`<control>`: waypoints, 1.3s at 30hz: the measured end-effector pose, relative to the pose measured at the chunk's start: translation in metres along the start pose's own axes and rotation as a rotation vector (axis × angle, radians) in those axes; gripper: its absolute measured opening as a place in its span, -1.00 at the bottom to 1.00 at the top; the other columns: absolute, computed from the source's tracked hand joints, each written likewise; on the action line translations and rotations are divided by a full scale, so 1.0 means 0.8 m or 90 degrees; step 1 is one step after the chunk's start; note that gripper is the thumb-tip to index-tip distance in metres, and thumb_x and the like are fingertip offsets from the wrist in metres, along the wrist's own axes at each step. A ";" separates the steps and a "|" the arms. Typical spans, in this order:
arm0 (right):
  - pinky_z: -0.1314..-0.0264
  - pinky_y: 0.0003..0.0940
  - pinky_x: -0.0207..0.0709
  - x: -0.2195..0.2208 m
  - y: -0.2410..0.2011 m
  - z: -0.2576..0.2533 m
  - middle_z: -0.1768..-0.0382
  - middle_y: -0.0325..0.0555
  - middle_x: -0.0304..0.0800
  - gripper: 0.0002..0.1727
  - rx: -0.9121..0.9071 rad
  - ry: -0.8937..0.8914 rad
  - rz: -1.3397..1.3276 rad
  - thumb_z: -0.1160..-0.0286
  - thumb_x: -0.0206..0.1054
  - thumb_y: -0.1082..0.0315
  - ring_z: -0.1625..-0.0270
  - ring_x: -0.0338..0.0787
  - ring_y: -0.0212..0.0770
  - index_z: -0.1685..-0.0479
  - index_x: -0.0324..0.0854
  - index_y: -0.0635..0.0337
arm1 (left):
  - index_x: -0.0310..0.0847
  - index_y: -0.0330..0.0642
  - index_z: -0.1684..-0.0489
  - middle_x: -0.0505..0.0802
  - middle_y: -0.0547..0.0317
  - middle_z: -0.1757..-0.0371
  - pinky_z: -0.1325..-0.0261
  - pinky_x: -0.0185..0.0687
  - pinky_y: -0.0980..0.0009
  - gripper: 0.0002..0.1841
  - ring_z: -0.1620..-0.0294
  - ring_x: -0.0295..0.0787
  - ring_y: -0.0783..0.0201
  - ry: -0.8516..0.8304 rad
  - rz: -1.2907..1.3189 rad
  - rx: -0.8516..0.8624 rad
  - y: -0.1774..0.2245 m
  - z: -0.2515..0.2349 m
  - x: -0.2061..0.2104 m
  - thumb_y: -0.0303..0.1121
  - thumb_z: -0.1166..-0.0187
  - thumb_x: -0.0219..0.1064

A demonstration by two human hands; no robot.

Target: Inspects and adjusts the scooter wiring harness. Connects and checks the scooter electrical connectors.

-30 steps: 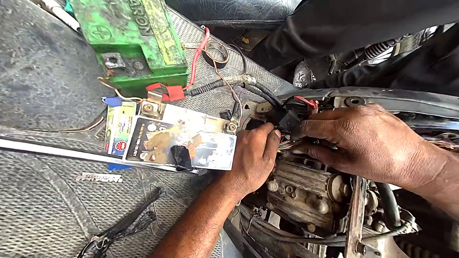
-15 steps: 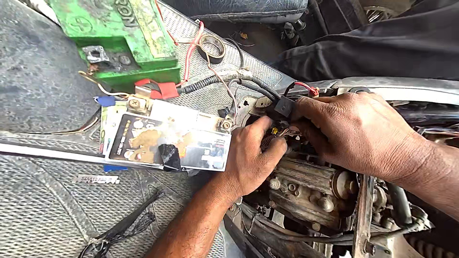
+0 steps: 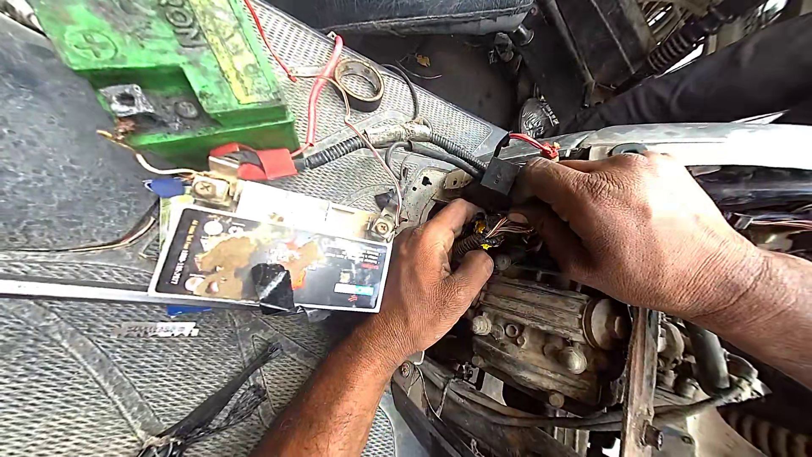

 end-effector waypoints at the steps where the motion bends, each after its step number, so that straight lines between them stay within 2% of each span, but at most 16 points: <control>1: 0.62 -0.14 0.25 -0.002 0.001 0.002 0.58 -0.29 0.51 -0.80 -0.011 0.005 -0.018 -0.64 0.12 0.13 0.58 0.59 -0.15 0.21 0.59 -0.05 | 0.68 0.03 -0.22 0.90 0.40 0.18 0.27 0.78 0.38 -0.66 0.22 0.85 0.47 0.003 0.009 0.003 0.001 0.000 0.000 -0.39 -0.48 0.27; 4: 0.55 -0.25 0.40 -0.010 0.008 0.013 0.50 -0.42 0.60 -0.80 -0.025 -0.017 -0.111 -0.70 0.15 0.10 0.51 0.62 -0.34 0.09 0.66 -0.12 | 0.66 -0.01 -0.19 0.90 0.37 0.18 0.33 0.78 0.39 -0.68 0.27 0.84 0.43 -0.002 0.047 0.004 0.002 -0.002 0.001 -0.43 -0.47 0.31; 7: 0.54 -0.41 0.63 -0.031 0.025 0.022 0.42 -0.50 0.77 -0.79 0.031 -0.009 -0.247 -0.74 0.17 0.16 0.52 0.71 -0.50 -0.03 0.73 -0.12 | 0.66 0.04 -0.12 0.87 0.41 0.25 0.41 0.71 0.39 -0.71 0.36 0.79 0.44 -0.009 0.038 0.003 -0.001 -0.002 0.002 -0.40 -0.44 0.33; 9: 0.34 -0.38 0.84 -0.045 0.050 0.032 0.17 -0.40 0.90 -0.78 0.062 0.038 -0.344 -0.78 0.19 0.24 0.34 0.86 -0.42 -0.15 0.71 -0.03 | 0.67 0.05 -0.10 0.86 0.41 0.27 0.41 0.72 0.37 -0.72 0.37 0.78 0.43 -0.017 0.029 0.000 -0.002 -0.002 0.002 -0.39 -0.44 0.34; 11: 0.10 -0.32 0.90 -0.052 0.077 0.046 -0.02 -0.27 0.92 -0.76 0.080 0.085 -0.405 -0.75 0.26 0.29 0.15 0.93 -0.28 -0.26 0.69 0.05 | 0.67 0.06 -0.09 0.85 0.42 0.29 0.41 0.71 0.36 -0.72 0.38 0.77 0.43 -0.019 0.020 0.002 -0.002 -0.002 0.003 -0.37 -0.42 0.34; 13: 0.02 -0.36 0.86 -0.060 0.087 0.055 -0.03 -0.32 0.90 -0.73 0.085 0.098 -0.368 -0.68 0.38 0.22 0.09 0.91 -0.32 -0.26 0.68 0.01 | 0.67 0.05 -0.11 0.87 0.42 0.24 0.36 0.76 0.37 -0.71 0.32 0.81 0.44 -0.022 0.027 0.007 -0.002 -0.003 0.003 -0.39 -0.43 0.32; 16: 0.19 -0.35 0.75 -0.064 0.069 0.056 0.10 -0.51 0.87 -0.71 0.116 0.051 -0.267 -0.54 0.43 0.03 0.17 0.83 -0.45 -0.16 0.72 -0.18 | 0.68 0.06 -0.10 0.87 0.43 0.26 0.45 0.72 0.39 -0.70 0.37 0.80 0.44 -0.012 0.028 0.000 0.000 -0.001 0.002 -0.42 -0.41 0.32; 18: 0.01 -0.21 0.82 -0.060 0.055 0.057 0.08 -0.53 0.87 -0.71 0.139 0.011 -0.191 -0.53 0.41 0.03 0.07 0.86 -0.43 -0.18 0.72 -0.23 | 0.68 0.07 -0.10 0.87 0.42 0.26 0.46 0.72 0.38 -0.70 0.38 0.79 0.43 -0.013 0.030 -0.004 0.001 -0.001 0.001 -0.43 -0.41 0.32; 19: -0.10 -0.12 0.79 -0.058 0.049 0.057 0.08 -0.54 0.87 -0.71 0.147 -0.004 -0.146 -0.52 0.41 0.03 0.02 0.86 -0.41 -0.17 0.71 -0.25 | 0.68 0.07 -0.09 0.87 0.42 0.26 0.45 0.72 0.38 -0.70 0.38 0.79 0.42 -0.013 0.032 -0.004 0.001 -0.001 0.001 -0.43 -0.41 0.32; 21: -0.27 0.04 0.57 -0.054 0.042 0.057 0.07 -0.60 0.89 -0.71 0.167 -0.015 -0.109 -0.49 0.43 0.03 -0.08 0.80 -0.35 -0.16 0.71 -0.30 | 0.69 0.07 -0.06 0.86 0.41 0.29 0.48 0.70 0.38 -0.71 0.40 0.78 0.41 -0.010 0.038 -0.005 0.000 -0.001 0.001 -0.42 -0.40 0.33; 24: -0.37 0.14 0.45 -0.051 0.038 0.052 0.04 -0.65 0.91 -0.60 0.185 -0.002 -0.096 -0.42 0.50 0.05 -0.13 0.80 -0.36 -0.26 0.65 -0.31 | 0.69 0.08 -0.05 0.85 0.40 0.32 0.50 0.69 0.37 -0.71 0.43 0.77 0.40 -0.006 0.043 -0.006 -0.001 -0.002 0.002 -0.41 -0.38 0.33; 27: -0.48 0.24 0.29 -0.048 0.034 0.047 0.03 -0.65 0.92 -0.54 0.188 -0.004 -0.089 -0.44 0.49 0.04 -0.17 0.79 -0.37 -0.34 0.61 -0.26 | 0.69 0.08 -0.04 0.85 0.39 0.32 0.51 0.69 0.37 -0.72 0.44 0.76 0.39 -0.008 0.047 -0.008 -0.002 -0.002 0.002 -0.40 -0.39 0.33; 31: -0.46 0.25 0.24 -0.044 0.027 0.041 0.08 -0.64 0.91 -0.54 0.172 0.000 -0.070 -0.44 0.50 0.05 -0.09 0.78 -0.35 -0.34 0.61 -0.26 | 0.69 0.08 -0.03 0.83 0.40 0.34 0.52 0.66 0.37 -0.72 0.46 0.74 0.40 -0.002 0.034 0.002 -0.003 -0.002 0.002 -0.39 -0.37 0.32; 34: -0.40 0.24 0.24 -0.042 0.021 0.038 0.12 -0.54 0.91 -0.52 0.162 0.008 -0.036 -0.38 0.54 0.09 -0.04 0.77 -0.25 -0.32 0.64 -0.18 | 0.69 0.09 -0.03 0.84 0.42 0.32 0.48 0.69 0.38 -0.71 0.42 0.77 0.42 -0.001 0.026 0.004 -0.002 -0.003 0.002 -0.39 -0.36 0.32; 36: -0.35 0.23 0.28 -0.041 0.017 0.037 0.12 -0.44 0.90 -0.54 0.146 0.021 -0.007 -0.37 0.52 0.12 -0.05 0.78 -0.19 -0.29 0.65 -0.14 | 0.69 0.08 -0.02 0.84 0.41 0.32 0.47 0.70 0.38 -0.71 0.41 0.77 0.42 0.000 0.031 0.008 -0.002 -0.003 0.002 -0.40 -0.35 0.32; 39: -0.17 0.18 0.38 -0.045 0.012 0.038 0.07 -0.23 0.79 -0.68 0.073 0.045 0.000 -0.42 0.41 0.20 -0.06 0.76 -0.07 -0.16 0.70 -0.08 | 0.69 0.05 -0.02 0.84 0.40 0.29 0.46 0.71 0.39 -0.73 0.39 0.78 0.42 0.000 0.044 0.015 -0.001 -0.003 0.003 -0.43 -0.37 0.33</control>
Point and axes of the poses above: each hand's wrist, its own z-axis away from the middle knuckle, its own x-axis out of the palm, y = z × x, the point moved 4 cm from there along -z, towards the middle knuckle
